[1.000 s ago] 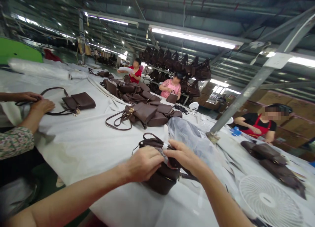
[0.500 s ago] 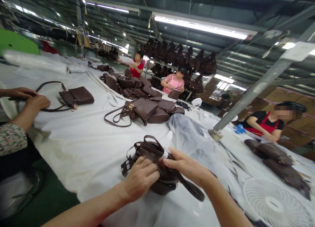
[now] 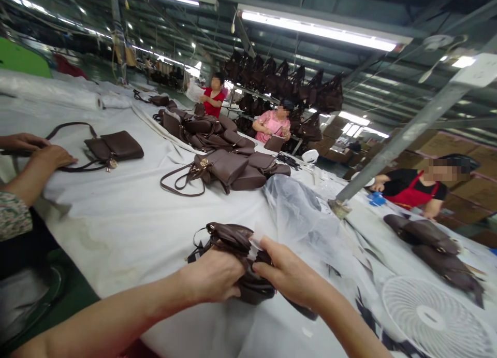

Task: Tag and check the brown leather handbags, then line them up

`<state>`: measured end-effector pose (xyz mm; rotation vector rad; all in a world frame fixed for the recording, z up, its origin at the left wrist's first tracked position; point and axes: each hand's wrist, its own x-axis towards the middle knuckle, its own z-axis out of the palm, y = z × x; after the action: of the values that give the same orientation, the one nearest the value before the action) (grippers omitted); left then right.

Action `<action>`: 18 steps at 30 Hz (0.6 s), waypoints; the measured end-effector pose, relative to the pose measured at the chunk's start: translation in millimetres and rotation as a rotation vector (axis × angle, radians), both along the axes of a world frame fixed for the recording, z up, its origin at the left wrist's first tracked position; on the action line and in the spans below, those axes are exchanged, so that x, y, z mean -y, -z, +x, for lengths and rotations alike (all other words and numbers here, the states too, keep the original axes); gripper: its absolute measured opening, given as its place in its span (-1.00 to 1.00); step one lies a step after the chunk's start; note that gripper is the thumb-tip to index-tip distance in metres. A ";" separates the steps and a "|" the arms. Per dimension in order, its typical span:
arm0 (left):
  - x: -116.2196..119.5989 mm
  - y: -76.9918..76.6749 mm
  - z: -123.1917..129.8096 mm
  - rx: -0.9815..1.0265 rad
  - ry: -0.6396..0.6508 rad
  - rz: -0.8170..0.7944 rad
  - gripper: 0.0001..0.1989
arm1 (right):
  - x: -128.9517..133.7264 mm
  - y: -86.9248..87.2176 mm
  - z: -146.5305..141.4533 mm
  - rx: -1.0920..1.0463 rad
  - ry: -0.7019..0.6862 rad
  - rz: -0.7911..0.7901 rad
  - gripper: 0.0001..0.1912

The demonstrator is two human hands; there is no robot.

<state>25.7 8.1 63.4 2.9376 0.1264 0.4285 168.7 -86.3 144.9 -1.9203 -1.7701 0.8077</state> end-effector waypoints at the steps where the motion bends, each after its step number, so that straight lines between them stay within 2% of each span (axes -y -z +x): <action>1: -1.9 -1.5 3.7 -0.028 0.020 0.001 -0.62 | 1.2 0.3 -0.4 0.028 0.009 -0.007 -0.85; 6: -4.0 0.4 19.6 -0.092 0.020 0.041 -0.48 | -2.0 3.7 6.2 0.034 0.005 -0.049 -0.80; 10: -3.8 14.2 26.1 -0.072 0.013 -0.005 -0.65 | -9.9 10.9 12.3 -0.058 -0.009 -0.091 -0.70; 13: -4.7 25.7 29.8 -0.071 0.018 -0.027 -0.77 | -15.0 16.3 13.5 -0.090 -0.004 -0.140 -0.71; 16: -4.6 36.7 37.1 -0.050 -0.005 -0.001 -0.82 | -18.9 15.5 13.3 -0.055 -0.074 -0.093 -0.73; 18: -2.5 43.9 43.7 0.046 -0.022 -0.071 -0.83 | -21.3 11.8 13.2 -0.065 -0.137 -0.079 -0.69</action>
<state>69.4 10.5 19.5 2.8567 0.1648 0.4840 181.9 -65.0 133.1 -1.8150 -1.8728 0.9903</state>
